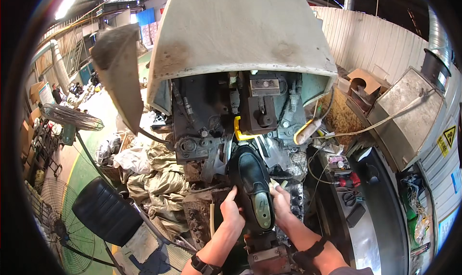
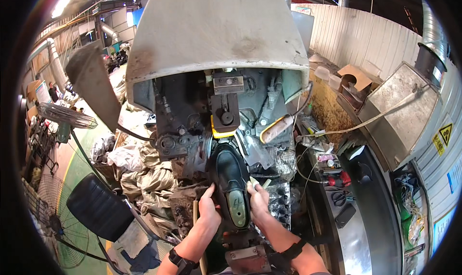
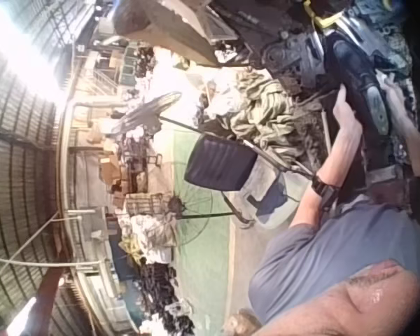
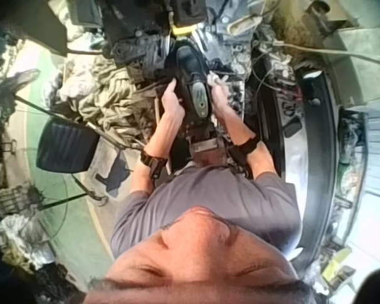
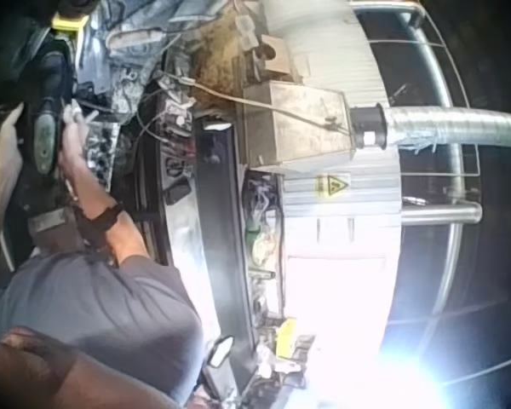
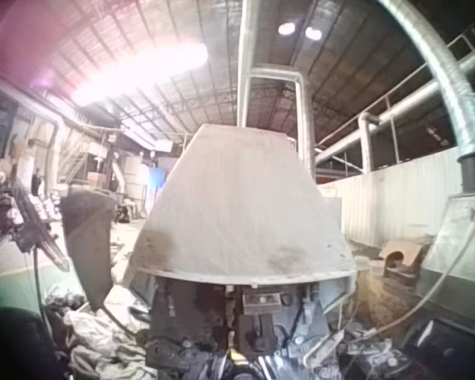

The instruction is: The recorder is using a shoe lasting machine to shape and attach the upper part of the shoe to the last.

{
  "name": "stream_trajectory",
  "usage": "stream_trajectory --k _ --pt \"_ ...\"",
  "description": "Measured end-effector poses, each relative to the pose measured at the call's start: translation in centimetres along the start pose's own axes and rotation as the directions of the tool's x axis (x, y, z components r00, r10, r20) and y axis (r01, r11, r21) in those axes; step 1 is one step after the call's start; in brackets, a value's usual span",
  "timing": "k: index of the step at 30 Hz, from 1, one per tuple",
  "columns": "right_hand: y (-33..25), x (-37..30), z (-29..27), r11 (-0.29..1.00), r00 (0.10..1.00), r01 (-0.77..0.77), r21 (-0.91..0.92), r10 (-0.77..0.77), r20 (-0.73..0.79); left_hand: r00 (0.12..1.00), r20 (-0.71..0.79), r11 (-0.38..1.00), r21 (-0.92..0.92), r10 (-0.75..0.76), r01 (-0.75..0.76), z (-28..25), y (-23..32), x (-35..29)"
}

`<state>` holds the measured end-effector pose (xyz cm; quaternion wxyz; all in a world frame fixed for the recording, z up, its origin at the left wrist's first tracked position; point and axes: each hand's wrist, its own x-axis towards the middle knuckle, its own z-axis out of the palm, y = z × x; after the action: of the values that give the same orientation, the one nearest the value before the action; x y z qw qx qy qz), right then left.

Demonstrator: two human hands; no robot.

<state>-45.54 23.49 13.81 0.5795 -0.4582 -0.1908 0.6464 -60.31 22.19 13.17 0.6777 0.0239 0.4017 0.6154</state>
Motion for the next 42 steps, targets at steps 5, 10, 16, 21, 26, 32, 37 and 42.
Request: stream_trajectory --k 5,10,16,21,26,32,37,42 --pt "-0.3 1.6 0.5 0.996 1.0 -0.029 0.082 0.029 0.004 0.999 -0.038 0.996 -0.089 -0.028 0.025 2.1 0.9 0.0" --pt "0.7 2.4 -0.1 0.993 0.999 -0.037 0.109 0.036 0.008 0.998 -0.037 0.994 -0.095 -0.057 0.053 1.3 0.4 1.0" --pt "0.7 2.6 -0.5 0.993 0.996 -0.078 0.092 0.074 0.044 0.998 -0.01 0.986 -0.155 -0.059 0.057 1.0 -0.5 1.4" --pt "2.4 4.5 -1.4 0.981 0.989 -0.113 0.156 0.095 0.117 1.0 0.008 0.983 -0.181 -0.024 0.025 -0.6 -1.9 3.8" --pt "3.7 6.2 -2.1 0.984 0.989 -0.035 0.175 0.009 0.146 0.998 0.06 0.979 -0.205 0.029 -0.016 -0.8 -2.7 5.0" --pt "3.9 6.3 -1.4 0.973 0.988 0.057 0.222 -0.088 0.13 0.988 0.041 0.982 -0.118 0.151 -0.146 -2.7 -3.9 6.8" --pt "3.1 5.3 -1.0 0.966 0.994 -0.044 0.255 0.016 0.11 0.997 0.016 0.987 -0.149 0.07 -0.066 -2.2 -3.5 6.6" --pt "3.7 5.4 -2.9 0.99 0.99 -0.104 0.093 0.095 0.105 0.998 0.056 0.989 -0.149 -0.012 0.02 -1.8 -2.5 5.4"
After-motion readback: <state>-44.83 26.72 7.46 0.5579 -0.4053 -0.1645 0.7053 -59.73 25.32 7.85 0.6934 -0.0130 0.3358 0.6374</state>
